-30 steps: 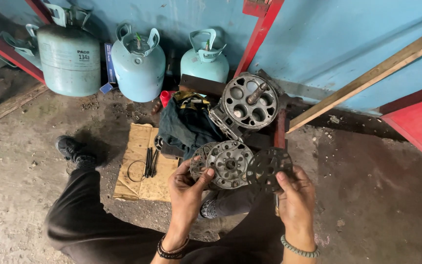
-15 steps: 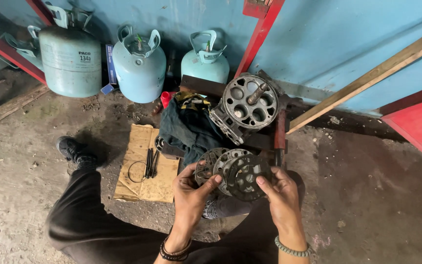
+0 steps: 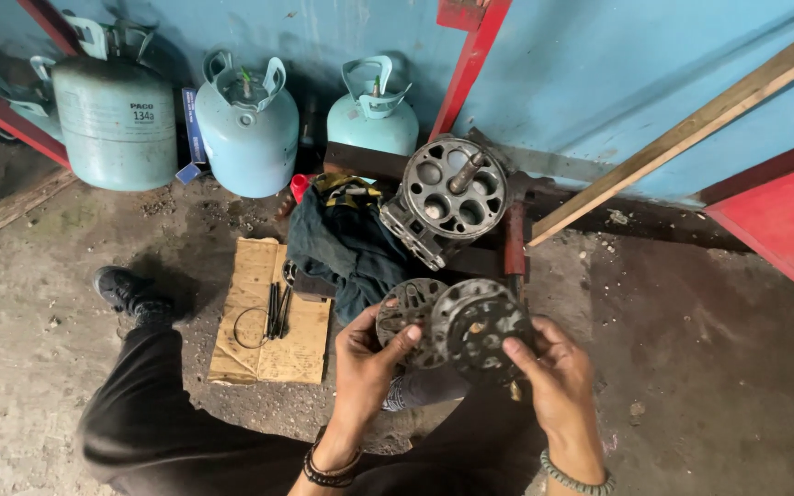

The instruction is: Disassembling a mechanical component using a hammer and cloth for inspection

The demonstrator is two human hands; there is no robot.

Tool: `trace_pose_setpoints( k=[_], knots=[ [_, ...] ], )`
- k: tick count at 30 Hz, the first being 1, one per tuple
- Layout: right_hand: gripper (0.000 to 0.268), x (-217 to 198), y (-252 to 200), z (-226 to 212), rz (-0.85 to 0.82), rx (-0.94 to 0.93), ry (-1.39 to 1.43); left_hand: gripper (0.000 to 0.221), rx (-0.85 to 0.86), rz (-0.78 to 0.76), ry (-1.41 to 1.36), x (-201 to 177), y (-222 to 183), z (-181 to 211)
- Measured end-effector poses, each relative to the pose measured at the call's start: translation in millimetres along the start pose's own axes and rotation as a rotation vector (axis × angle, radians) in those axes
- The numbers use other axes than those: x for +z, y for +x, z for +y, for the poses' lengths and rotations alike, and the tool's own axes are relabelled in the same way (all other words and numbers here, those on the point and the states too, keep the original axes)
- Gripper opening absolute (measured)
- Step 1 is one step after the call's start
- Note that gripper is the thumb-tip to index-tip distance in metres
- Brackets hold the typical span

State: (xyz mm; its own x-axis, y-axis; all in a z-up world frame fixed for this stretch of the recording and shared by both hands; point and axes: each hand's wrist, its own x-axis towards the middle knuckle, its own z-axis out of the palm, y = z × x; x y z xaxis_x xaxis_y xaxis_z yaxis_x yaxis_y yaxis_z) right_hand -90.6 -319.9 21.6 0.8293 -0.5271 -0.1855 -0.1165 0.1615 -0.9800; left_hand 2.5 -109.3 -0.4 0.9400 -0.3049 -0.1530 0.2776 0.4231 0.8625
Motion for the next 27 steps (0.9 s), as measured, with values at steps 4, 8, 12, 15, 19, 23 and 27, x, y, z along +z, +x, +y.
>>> trace_pose_setpoints(
  k=[4, 8, 12, 15, 19, 23, 27],
  knots=[
    [0.047, -31.0, 9.2, -1.7, 0.113, 0.006, 0.036, 0.045, -0.018, 0.024, -0.026, -6.3, 5.2, 4.5],
    [0.045, -56.0, 20.8, -0.4, 0.228, -0.012, -0.005, 0.042, -0.075, 0.082, 0.045, -9.9, 7.3, 3.2],
    [0.048, -51.9, 37.8, -5.8, 0.243, 0.028, -0.035, 0.044, -0.024, -0.128, 0.152, 0.2, 7.4, -2.4],
    [0.061, -22.8, 51.3, -31.1, 0.181, 0.213, -0.106, 0.036, 0.018, -0.214, 0.152, 16.2, 8.9, -8.5],
    [0.044, -29.9, 75.4, -5.9, 0.088, 0.104, -0.209, 0.046, 0.080, -0.091, 0.372, 34.9, 14.5, -7.5],
    [0.042, -29.6, 83.5, -10.4, 0.134, 0.067, -0.308, 0.055, 0.191, 0.048, 0.712, 45.7, 16.3, -2.1],
    [0.039, -31.3, 94.4, -11.3, 0.076, 0.039, -0.446, 0.060, 0.258, 0.062, 0.751, 51.2, 16.8, 0.5]
  ],
)
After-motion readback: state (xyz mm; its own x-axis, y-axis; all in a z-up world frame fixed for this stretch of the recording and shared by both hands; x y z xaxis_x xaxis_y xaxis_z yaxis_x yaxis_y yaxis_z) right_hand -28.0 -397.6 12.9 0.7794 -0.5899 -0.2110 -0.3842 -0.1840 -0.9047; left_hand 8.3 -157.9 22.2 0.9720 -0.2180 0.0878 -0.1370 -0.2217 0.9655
